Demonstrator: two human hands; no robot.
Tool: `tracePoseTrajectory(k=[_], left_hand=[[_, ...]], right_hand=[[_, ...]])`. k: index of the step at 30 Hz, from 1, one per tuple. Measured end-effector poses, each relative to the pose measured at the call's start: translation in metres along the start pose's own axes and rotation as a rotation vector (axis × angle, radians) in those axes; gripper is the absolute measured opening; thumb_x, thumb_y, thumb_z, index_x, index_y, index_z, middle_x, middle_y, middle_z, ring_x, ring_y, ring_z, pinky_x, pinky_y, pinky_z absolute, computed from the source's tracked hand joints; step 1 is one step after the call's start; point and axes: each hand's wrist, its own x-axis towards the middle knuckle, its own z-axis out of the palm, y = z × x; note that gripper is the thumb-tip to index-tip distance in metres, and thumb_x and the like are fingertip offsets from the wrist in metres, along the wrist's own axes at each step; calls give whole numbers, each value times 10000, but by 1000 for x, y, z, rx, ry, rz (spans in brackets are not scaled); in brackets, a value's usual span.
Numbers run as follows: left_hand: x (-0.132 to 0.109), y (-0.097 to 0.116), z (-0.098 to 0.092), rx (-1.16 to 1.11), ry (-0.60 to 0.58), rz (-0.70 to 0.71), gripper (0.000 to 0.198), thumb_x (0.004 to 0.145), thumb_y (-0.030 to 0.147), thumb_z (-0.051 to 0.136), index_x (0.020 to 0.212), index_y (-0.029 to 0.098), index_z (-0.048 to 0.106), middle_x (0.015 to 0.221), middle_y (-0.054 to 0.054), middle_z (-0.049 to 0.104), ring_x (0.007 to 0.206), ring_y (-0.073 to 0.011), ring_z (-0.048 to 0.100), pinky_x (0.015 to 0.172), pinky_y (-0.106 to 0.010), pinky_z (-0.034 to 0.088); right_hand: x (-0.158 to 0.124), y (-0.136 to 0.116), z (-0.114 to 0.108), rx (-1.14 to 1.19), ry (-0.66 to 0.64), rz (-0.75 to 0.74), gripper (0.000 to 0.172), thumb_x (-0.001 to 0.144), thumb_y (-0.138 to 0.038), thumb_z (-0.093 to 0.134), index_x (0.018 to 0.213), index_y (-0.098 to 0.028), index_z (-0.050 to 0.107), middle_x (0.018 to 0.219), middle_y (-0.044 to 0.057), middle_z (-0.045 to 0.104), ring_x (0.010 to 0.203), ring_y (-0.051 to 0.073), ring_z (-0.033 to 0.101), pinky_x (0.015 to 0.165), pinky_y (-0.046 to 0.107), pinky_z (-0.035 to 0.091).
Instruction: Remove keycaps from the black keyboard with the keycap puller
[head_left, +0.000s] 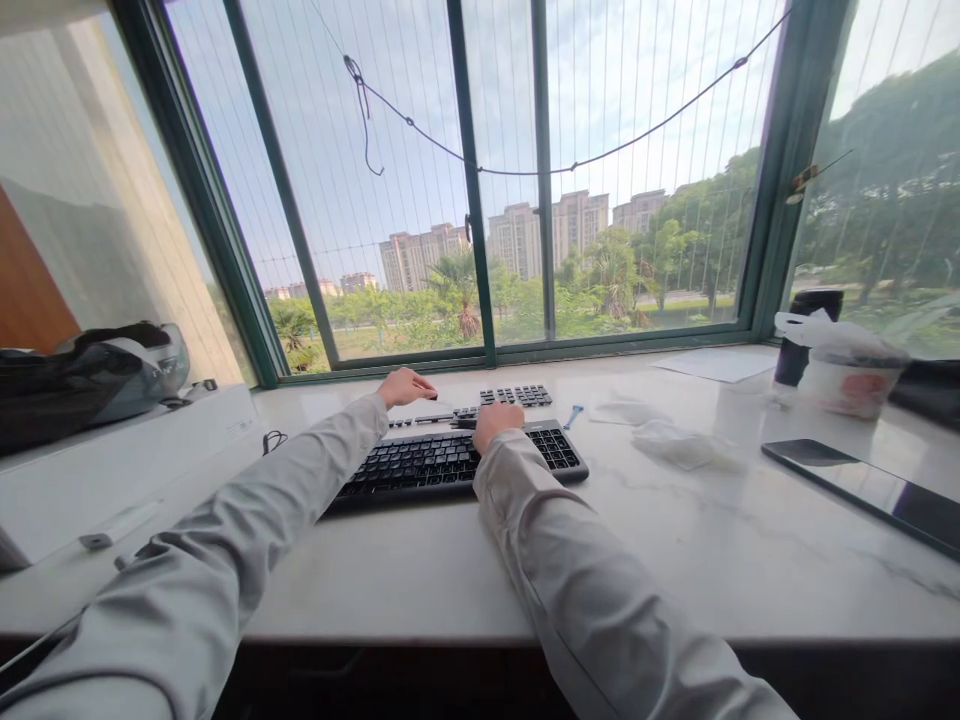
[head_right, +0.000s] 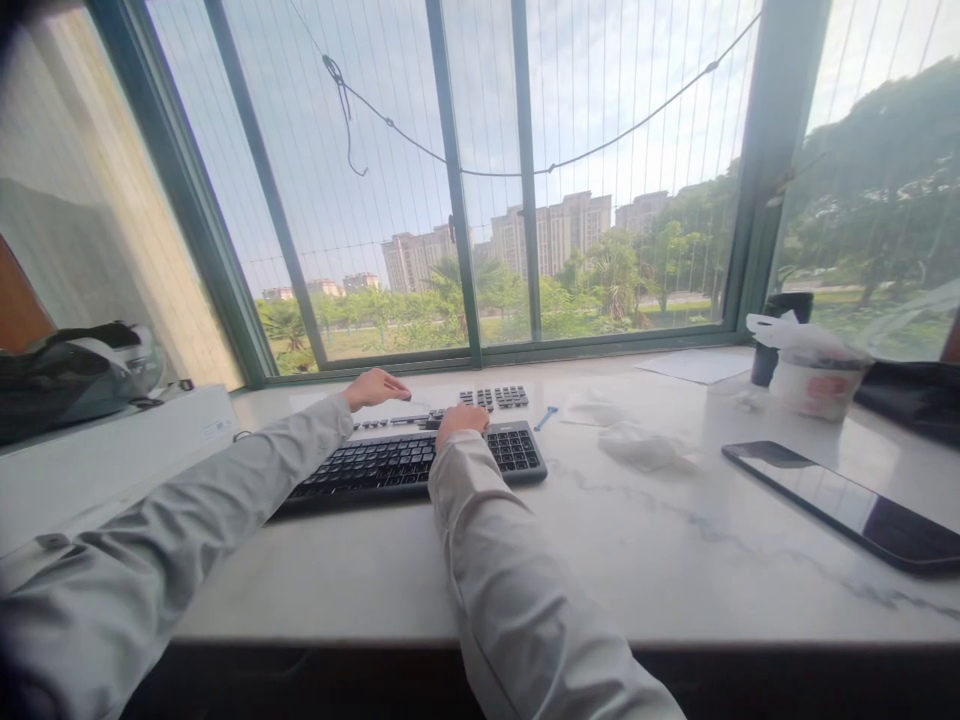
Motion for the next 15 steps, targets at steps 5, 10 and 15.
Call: tracePoseTrajectory(k=[5, 10, 15], left_hand=[[32, -5, 27, 80, -42, -83, 296, 591, 402, 772, 815, 210, 779, 826, -42, 744, 814, -200, 631, 660, -236, 448], [43, -13, 46, 95, -65, -99, 270, 575, 384, 786, 778, 207, 775, 815, -44, 744, 810, -199, 628, 673, -234, 434], [48, -19, 53, 111, -98, -108, 292, 579, 405, 784, 791, 205, 777, 828, -47, 747, 814, -198, 634, 683, -223, 437]], right_hand=[[-2, -1, -1, 2, 1, 1, 300, 703, -133, 633, 992, -160, 709, 1026, 164, 687, 1001, 267, 628, 775, 361, 488], [-2, -2, -1, -5, -8, 1, 289, 717, -126, 629, 993, -163, 707, 1032, 160, 685, 1023, 271, 618, 787, 368, 485], [-1, -2, 0, 2, -8, -7, 281, 762, -148, 603, 1026, -163, 700, 1039, 162, 685, 1025, 266, 621, 801, 375, 486]])
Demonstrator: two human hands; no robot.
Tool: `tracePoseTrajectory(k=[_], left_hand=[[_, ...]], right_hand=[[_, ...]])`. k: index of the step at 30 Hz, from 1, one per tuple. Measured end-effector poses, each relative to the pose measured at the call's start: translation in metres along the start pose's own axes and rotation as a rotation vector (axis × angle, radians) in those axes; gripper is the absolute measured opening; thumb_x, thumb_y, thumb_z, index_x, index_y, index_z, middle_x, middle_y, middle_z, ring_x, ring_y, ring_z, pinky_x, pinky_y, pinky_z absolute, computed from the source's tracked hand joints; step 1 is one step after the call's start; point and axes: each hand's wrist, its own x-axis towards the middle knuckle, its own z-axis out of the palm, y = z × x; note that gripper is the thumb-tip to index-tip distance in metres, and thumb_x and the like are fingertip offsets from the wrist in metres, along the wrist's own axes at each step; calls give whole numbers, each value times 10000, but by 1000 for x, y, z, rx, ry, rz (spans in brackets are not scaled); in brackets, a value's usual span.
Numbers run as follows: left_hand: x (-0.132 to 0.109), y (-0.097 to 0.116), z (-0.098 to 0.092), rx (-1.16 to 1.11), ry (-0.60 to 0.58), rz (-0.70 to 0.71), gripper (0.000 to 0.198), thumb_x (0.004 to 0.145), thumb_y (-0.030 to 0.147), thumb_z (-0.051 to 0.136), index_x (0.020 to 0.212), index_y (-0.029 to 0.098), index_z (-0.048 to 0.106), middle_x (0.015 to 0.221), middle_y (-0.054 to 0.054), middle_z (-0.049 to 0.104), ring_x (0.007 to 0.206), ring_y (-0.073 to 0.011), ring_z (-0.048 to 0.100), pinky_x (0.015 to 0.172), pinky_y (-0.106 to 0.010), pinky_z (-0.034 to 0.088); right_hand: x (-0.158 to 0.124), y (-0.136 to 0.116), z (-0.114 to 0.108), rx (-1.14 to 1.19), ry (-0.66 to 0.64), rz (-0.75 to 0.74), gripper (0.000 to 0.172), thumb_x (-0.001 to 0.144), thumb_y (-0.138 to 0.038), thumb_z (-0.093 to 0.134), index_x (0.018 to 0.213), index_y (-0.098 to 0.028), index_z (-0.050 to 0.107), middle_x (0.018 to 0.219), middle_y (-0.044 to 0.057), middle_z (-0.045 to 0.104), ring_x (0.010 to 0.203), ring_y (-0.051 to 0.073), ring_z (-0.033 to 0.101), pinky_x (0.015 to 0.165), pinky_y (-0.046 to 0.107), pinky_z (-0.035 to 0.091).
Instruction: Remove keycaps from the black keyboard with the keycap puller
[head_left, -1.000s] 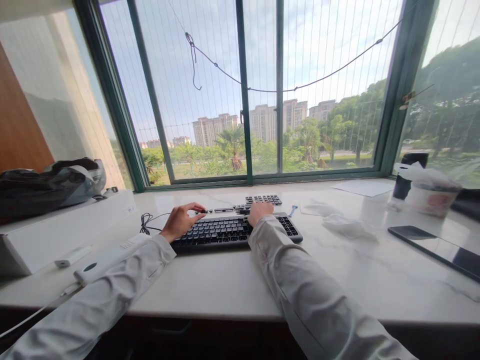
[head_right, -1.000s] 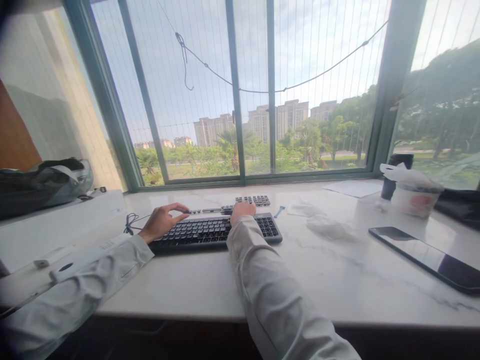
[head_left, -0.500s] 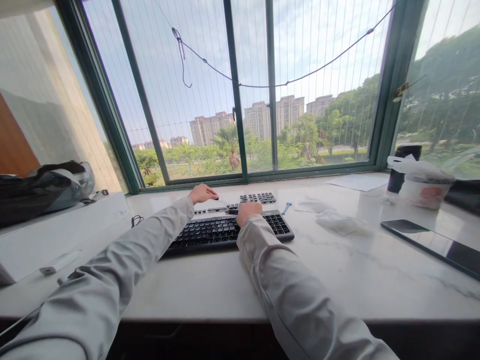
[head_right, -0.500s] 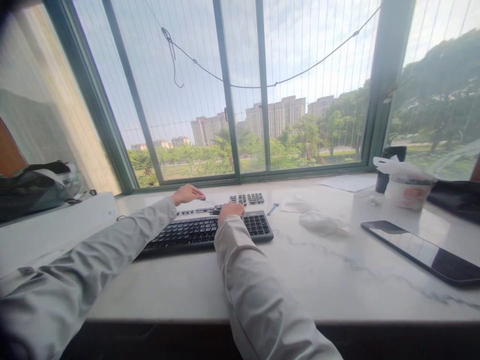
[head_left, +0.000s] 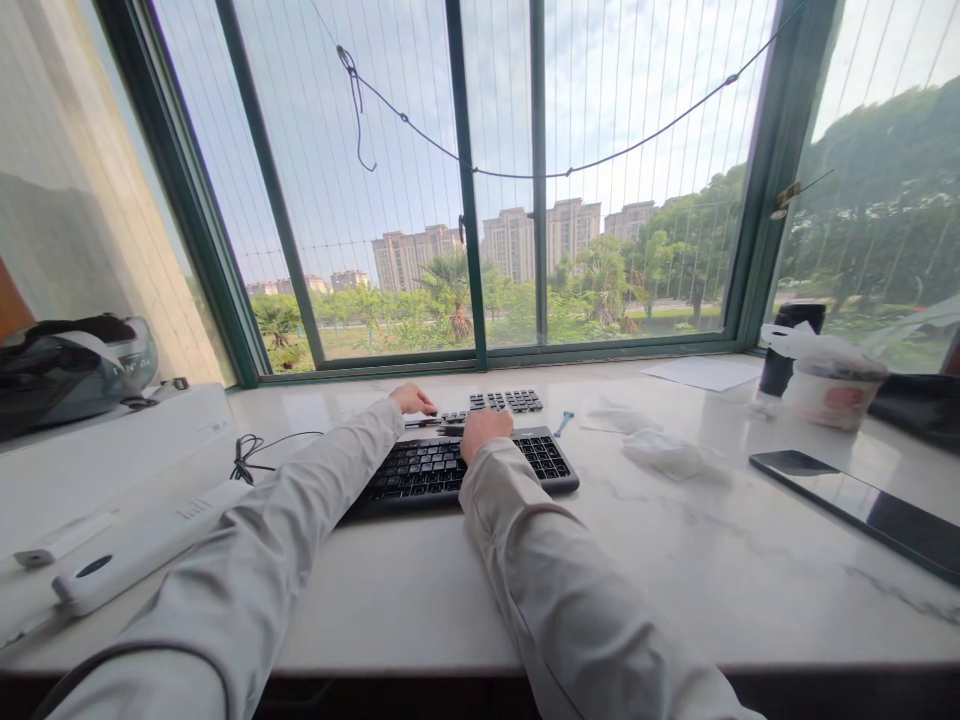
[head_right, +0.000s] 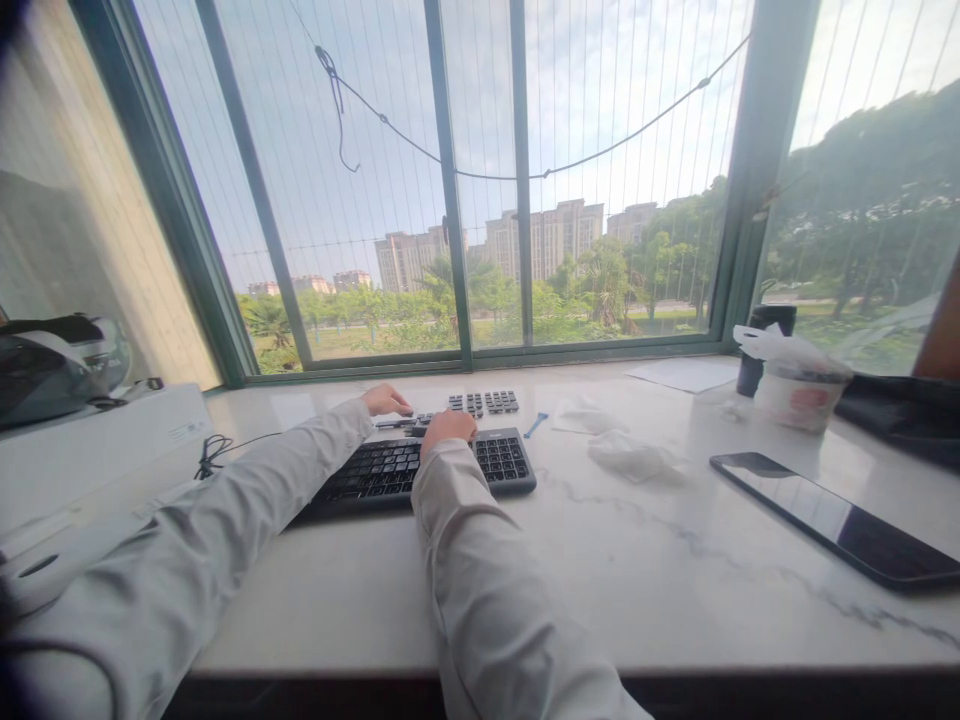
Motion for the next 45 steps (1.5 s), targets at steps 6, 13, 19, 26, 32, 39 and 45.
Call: tracePoseTrajectory(k=[6, 13, 19, 26, 32, 39, 45], left_hand=[[9, -5, 7, 28, -34, -11, 306, 591, 429, 778, 817, 222, 779, 868, -35, 750, 882, -189, 642, 722, -198, 446], [15, -8, 11, 34, -36, -8, 295, 599, 438, 776, 811, 233, 782, 859, -16, 751, 886, -196, 649, 746, -206, 453], [18, -10, 15, 19, -38, 16, 301, 603, 442, 772, 816, 229, 782, 841, -23, 752, 894, -201, 649, 763, -221, 453], [20, -11, 13, 22, -7, 37, 284, 605, 464, 763, 765, 231, 783, 815, -32, 751, 876, -208, 651, 737, -222, 457], [16, -3, 9, -1, 49, 117, 395, 665, 513, 710, 929, 226, 769, 944, -41, 742, 875, -194, 656, 728, -218, 465], [10, 3, 10, -2, -7, 199, 362, 616, 497, 747, 867, 239, 782, 884, -27, 749, 874, -190, 658, 741, -207, 454], [14, 1, 15, 20, -33, 178, 359, 585, 497, 764, 841, 246, 784, 842, -18, 752, 848, -185, 657, 694, -209, 441]], right_hand=[[0, 0, -1, -15, -24, 8, 311, 799, -153, 564, 1088, -169, 679, 1079, 148, 679, 1060, 250, 609, 842, 369, 485], [1, 0, -1, -19, -36, 7, 308, 818, -168, 544, 1098, -172, 672, 1105, 145, 669, 1062, 247, 607, 846, 370, 486], [2, -1, 0, -24, -39, 8, 319, 819, -167, 539, 1111, -174, 665, 1101, 150, 669, 1068, 245, 606, 847, 366, 484], [0, -1, -2, -22, -48, 0, 365, 744, -174, 617, 1106, -178, 668, 1131, 150, 660, 1075, 250, 602, 843, 358, 486], [-1, -2, -2, -8, -40, 0, 313, 797, -141, 554, 1083, -164, 677, 1100, 154, 674, 1073, 247, 606, 863, 371, 480], [0, -1, -3, -8, -53, -8, 312, 783, -144, 564, 1070, -171, 685, 1119, 147, 669, 1067, 253, 609, 867, 380, 486], [0, -2, -1, 2, -37, -7, 311, 796, -148, 552, 1079, -171, 679, 1122, 143, 668, 1071, 250, 606, 871, 379, 483]])
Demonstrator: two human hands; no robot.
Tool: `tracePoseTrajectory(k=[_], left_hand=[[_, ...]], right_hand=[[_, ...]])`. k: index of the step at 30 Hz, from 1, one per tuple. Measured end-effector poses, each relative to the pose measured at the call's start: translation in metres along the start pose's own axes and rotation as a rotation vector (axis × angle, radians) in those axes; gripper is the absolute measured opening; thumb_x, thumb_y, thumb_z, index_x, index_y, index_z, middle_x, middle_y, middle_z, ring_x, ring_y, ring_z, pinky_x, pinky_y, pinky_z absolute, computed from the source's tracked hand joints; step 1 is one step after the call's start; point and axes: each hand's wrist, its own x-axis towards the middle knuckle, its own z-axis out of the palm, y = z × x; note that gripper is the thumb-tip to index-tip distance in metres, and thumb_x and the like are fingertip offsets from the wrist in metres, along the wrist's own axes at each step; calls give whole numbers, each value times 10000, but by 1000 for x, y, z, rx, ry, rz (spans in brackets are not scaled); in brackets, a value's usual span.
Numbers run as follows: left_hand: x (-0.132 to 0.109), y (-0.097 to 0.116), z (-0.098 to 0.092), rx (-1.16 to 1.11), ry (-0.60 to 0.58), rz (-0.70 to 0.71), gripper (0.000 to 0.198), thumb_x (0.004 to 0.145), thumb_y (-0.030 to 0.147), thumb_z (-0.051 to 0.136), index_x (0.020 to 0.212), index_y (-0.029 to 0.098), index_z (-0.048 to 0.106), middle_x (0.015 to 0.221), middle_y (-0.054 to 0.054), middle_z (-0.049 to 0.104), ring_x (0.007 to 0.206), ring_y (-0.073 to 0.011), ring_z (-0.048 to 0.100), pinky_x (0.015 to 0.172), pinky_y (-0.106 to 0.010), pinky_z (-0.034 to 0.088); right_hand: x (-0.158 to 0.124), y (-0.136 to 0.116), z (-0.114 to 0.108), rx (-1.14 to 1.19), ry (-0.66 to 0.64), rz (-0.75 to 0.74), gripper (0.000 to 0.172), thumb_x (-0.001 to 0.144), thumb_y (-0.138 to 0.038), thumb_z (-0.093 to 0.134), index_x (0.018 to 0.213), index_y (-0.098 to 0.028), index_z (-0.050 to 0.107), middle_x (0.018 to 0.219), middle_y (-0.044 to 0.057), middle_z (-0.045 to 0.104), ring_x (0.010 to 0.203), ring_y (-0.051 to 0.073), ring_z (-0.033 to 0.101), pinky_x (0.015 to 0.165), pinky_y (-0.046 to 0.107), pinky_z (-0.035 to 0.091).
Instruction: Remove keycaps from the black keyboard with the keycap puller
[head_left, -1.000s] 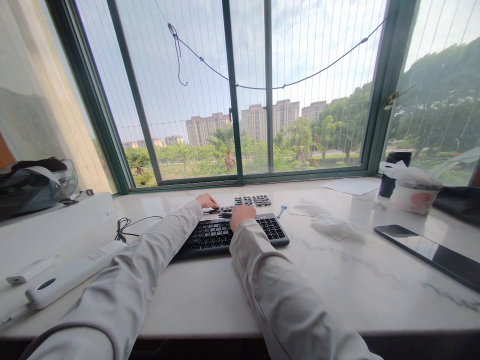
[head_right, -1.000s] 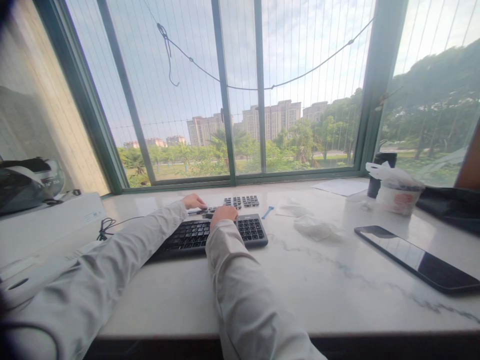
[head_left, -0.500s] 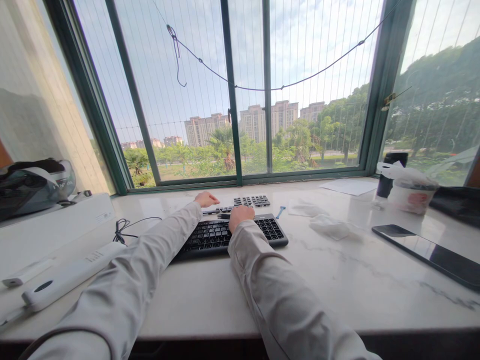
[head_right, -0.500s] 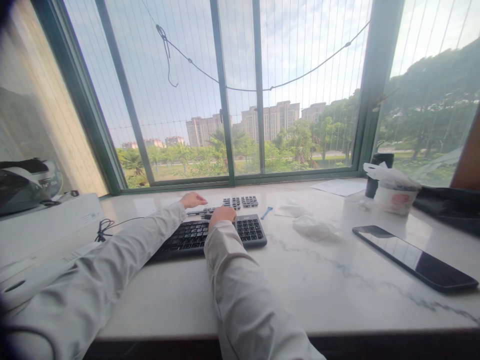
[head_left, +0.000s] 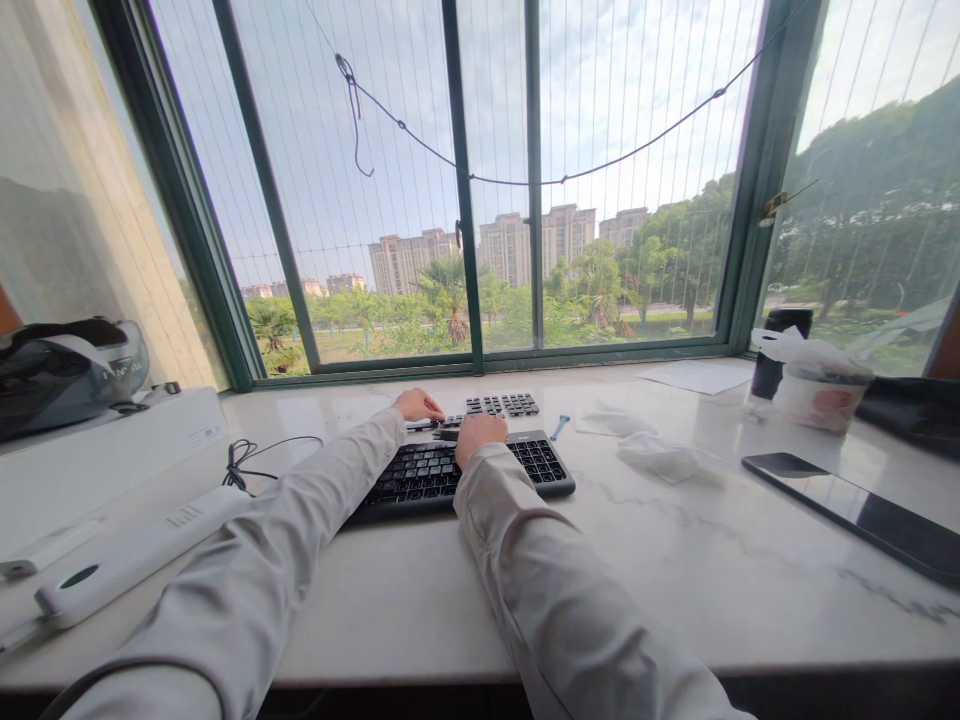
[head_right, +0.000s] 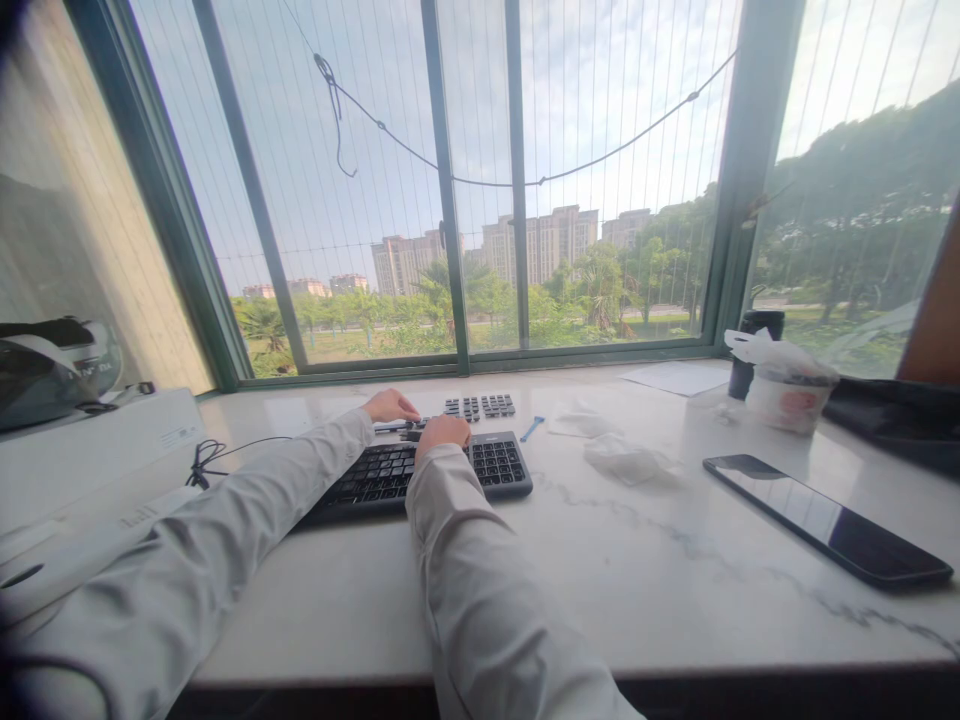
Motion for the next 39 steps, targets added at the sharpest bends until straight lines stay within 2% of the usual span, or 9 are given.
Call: tracePoseTrajectory(k=[7, 13, 15, 20, 22, 30, 39], left_hand=[[4, -5, 5, -6, 26, -21, 350, 579, 509, 763, 823, 258, 783, 832, -9, 752, 834, -177, 658, 669, -209, 437], [1, -1, 0, -18, 70, -20, 368, 610, 501, 750, 867, 239, 781, 864, -38, 750, 843, -196, 659, 692, -232, 449], [-2, 3, -3, -23, 75, 22, 375, 616, 505, 745, 879, 240, 780, 882, -37, 748, 866, -198, 652, 728, -231, 449], [-11, 10, -7, 21, 61, 281, 361, 617, 541, 733, 839, 261, 784, 912, -24, 733, 880, -193, 628, 791, -228, 427], [-13, 10, -6, 38, 61, 343, 358, 629, 544, 725, 842, 262, 784, 930, -25, 723, 862, -186, 623, 783, -227, 420], [-19, 7, -2, 86, 52, 383, 350, 621, 545, 733, 838, 276, 785, 940, -25, 712, 806, -170, 617, 708, -228, 400], [-21, 7, -4, 64, 56, 413, 322, 629, 532, 738, 822, 279, 786, 914, -23, 713, 786, -161, 621, 704, -221, 402]], right_hand=[[-1, 0, 0, -8, -2, -2, 334, 773, -157, 581, 1095, -176, 671, 1133, 147, 660, 1093, 251, 594, 871, 370, 478], [2, 0, 1, -5, -10, 2, 317, 800, -165, 558, 1096, -182, 668, 1138, 144, 658, 1088, 248, 594, 874, 375, 471], [2, 0, 2, -5, -8, 2, 318, 799, -170, 563, 1099, -180, 666, 1139, 148, 656, 1097, 252, 589, 874, 376, 470], [2, 0, 3, -6, 3, 1, 312, 792, -158, 563, 1083, -182, 675, 1115, 145, 665, 1074, 247, 601, 870, 379, 472], [2, 0, 4, -2, 11, -5, 302, 796, -151, 557, 1069, -179, 682, 1102, 146, 670, 1063, 245, 607, 868, 379, 473], [4, 0, 3, 22, -2, -3, 290, 826, -146, 525, 1068, -178, 683, 1124, 127, 668, 1056, 231, 611, 873, 367, 471], [3, 0, 4, 17, 0, -10, 296, 826, -147, 517, 1069, -183, 682, 1114, 130, 671, 1050, 230, 615, 867, 368, 470]])
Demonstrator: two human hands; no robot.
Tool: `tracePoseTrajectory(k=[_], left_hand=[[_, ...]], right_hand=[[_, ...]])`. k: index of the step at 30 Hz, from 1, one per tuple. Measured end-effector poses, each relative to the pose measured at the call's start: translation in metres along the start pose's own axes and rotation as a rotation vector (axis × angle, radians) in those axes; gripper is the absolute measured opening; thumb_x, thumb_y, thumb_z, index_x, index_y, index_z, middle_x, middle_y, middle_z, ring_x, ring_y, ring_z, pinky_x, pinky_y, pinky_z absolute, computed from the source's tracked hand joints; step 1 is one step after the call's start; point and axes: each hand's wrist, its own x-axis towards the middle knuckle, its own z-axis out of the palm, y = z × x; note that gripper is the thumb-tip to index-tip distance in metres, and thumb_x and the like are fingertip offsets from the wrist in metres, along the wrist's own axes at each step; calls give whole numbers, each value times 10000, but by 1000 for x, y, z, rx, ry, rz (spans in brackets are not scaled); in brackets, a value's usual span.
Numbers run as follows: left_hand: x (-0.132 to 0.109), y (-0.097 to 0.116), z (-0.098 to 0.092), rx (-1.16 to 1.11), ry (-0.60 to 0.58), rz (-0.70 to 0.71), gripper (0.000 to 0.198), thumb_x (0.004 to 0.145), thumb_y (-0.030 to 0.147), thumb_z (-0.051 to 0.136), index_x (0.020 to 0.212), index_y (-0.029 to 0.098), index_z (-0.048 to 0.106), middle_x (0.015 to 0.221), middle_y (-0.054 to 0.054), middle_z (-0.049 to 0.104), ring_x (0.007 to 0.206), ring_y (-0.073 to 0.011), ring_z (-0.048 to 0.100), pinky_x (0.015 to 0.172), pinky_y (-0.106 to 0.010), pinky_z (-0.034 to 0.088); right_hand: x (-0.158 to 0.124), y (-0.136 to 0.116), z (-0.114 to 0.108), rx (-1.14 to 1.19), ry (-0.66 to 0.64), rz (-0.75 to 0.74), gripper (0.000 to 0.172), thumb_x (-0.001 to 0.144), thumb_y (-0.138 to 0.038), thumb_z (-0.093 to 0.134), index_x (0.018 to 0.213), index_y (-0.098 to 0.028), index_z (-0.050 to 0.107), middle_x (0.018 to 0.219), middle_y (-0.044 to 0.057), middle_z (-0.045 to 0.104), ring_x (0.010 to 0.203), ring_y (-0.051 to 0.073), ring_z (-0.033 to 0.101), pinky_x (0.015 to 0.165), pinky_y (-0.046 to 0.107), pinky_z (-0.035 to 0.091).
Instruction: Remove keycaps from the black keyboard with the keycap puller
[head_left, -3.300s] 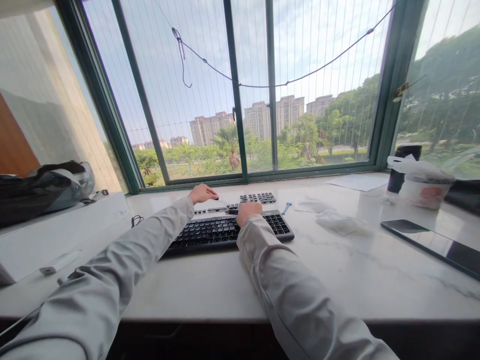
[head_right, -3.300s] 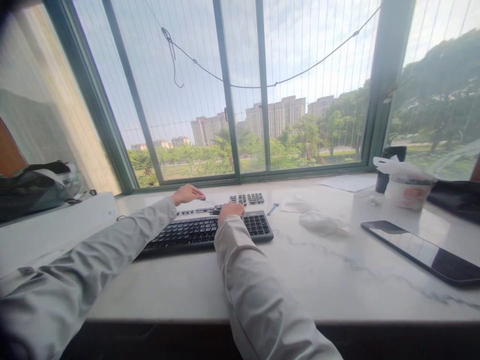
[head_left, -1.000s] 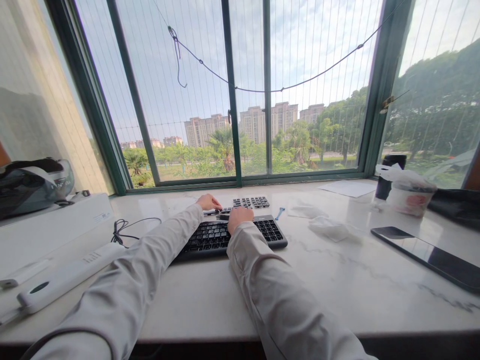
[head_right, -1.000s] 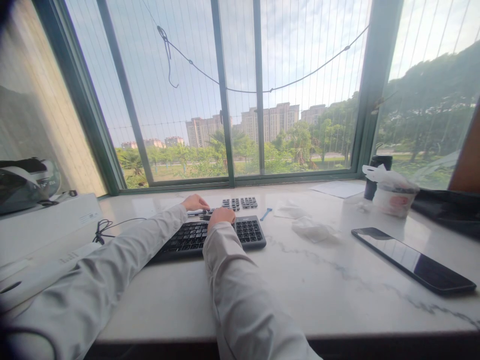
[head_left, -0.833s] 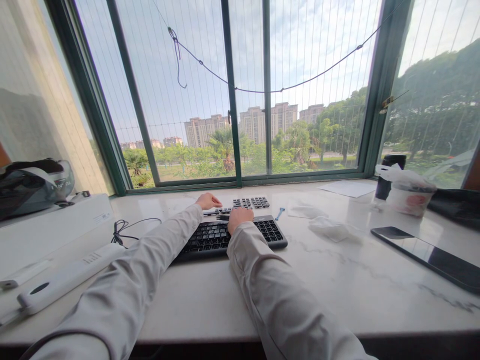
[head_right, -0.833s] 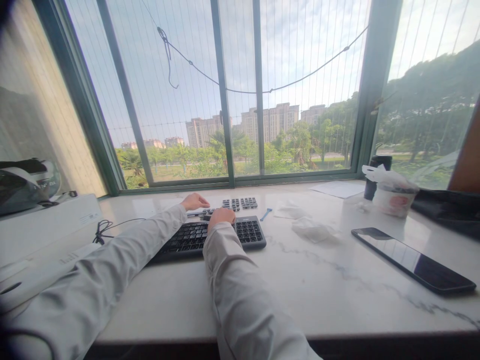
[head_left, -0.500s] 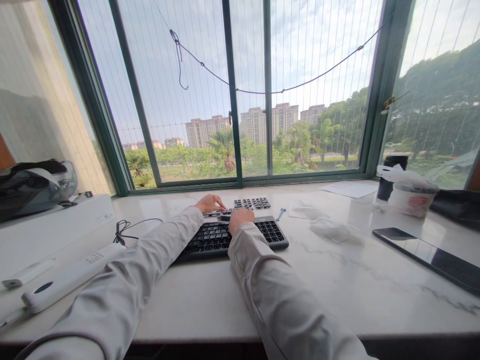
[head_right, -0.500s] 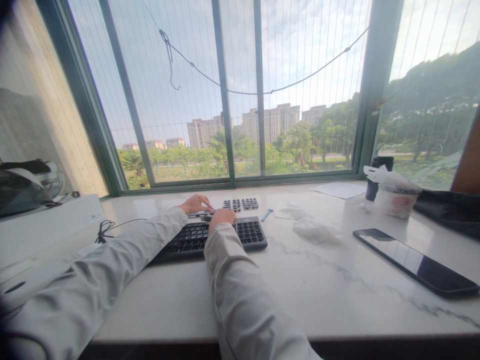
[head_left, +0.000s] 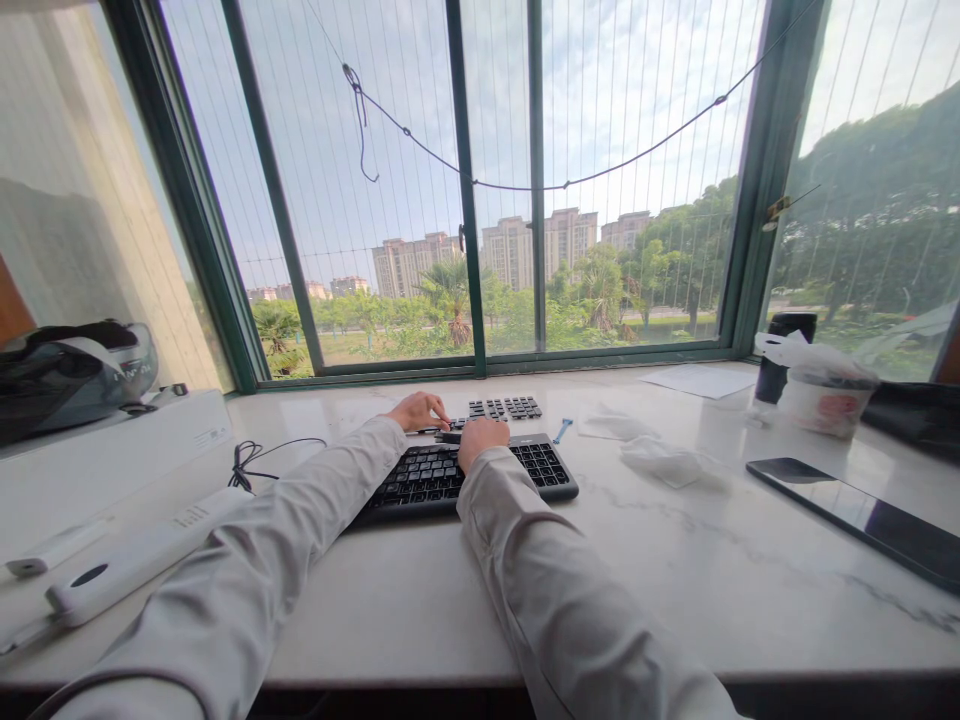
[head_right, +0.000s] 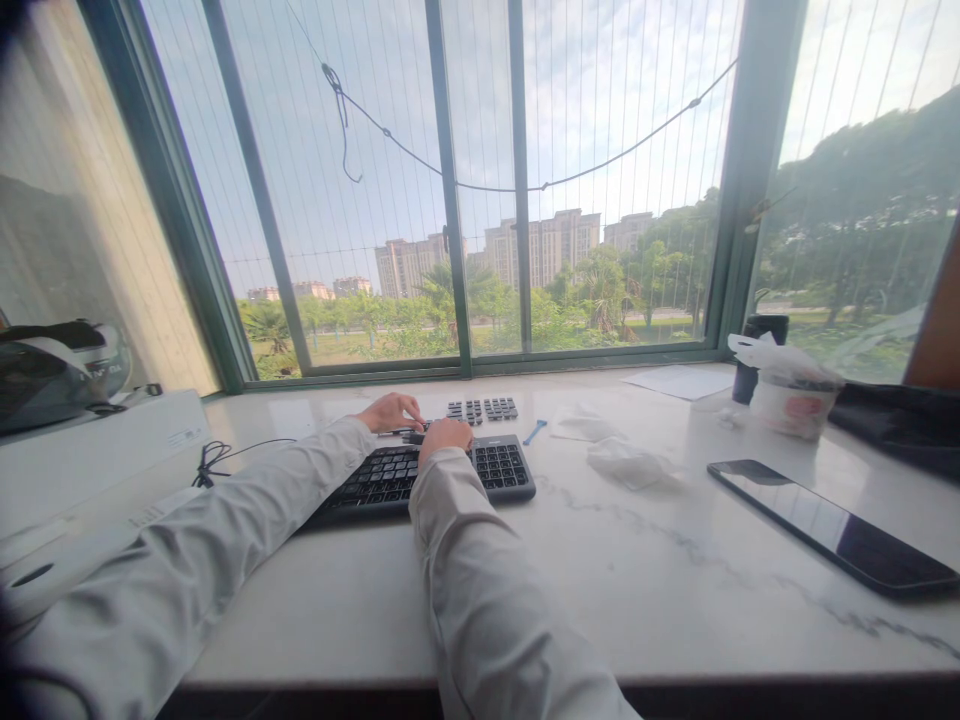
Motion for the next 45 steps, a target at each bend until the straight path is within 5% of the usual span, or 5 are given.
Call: tracePoseTrajectory(k=[34, 45], left_hand=[[-3, 9, -2, 71, 39, -20, 327, 607, 555, 738, 729, 255, 781, 870, -20, 716, 736, -160, 605, 617, -238, 356], [-6, 26, -3, 12, 77, 121, 368, 676, 533, 700, 870, 229, 776, 802, -28, 692, 653, -125, 579, 607, -223, 368]], right_hand=[[-1, -2, 1, -30, 23, 9, 283, 828, -171, 525, 1059, -187, 688, 1112, 138, 671, 1055, 246, 613, 863, 380, 485], [-2, 14, -18, -73, -79, 101, 270, 786, -158, 579, 1027, -154, 701, 1086, 140, 679, 1024, 258, 625, 783, 369, 515]])
